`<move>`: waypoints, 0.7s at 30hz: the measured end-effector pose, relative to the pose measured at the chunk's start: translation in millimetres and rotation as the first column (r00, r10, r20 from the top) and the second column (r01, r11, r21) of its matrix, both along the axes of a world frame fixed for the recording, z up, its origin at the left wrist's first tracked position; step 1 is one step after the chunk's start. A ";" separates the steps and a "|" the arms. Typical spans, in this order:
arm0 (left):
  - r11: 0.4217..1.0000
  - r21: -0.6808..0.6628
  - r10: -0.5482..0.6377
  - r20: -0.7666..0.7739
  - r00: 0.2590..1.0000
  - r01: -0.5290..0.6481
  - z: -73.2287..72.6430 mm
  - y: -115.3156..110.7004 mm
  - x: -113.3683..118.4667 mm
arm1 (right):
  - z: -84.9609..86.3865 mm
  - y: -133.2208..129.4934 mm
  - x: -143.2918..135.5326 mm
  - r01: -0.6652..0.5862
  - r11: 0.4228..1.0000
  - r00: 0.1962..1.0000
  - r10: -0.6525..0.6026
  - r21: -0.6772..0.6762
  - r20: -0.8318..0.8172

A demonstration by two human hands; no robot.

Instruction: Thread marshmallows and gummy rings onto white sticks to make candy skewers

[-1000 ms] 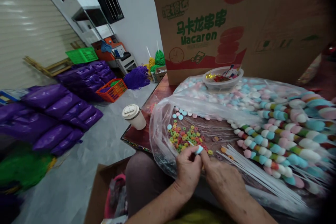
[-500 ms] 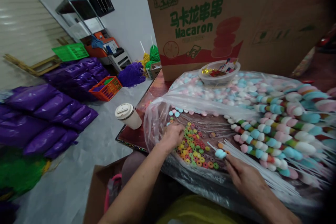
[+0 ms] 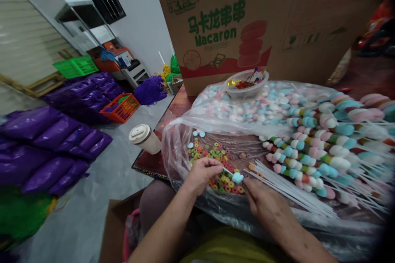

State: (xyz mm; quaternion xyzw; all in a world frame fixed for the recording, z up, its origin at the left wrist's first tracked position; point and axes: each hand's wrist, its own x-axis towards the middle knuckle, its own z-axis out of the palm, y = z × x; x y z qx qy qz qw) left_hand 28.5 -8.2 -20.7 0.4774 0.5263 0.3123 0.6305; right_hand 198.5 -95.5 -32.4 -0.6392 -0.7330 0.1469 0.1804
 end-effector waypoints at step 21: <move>0.960 0.259 -0.008 -0.354 0.935 0.106 -1.3 22.7 3.4 | -9.1 10.9 4.3 0.004 0.999 0.999 -0.006 -0.050 -0.043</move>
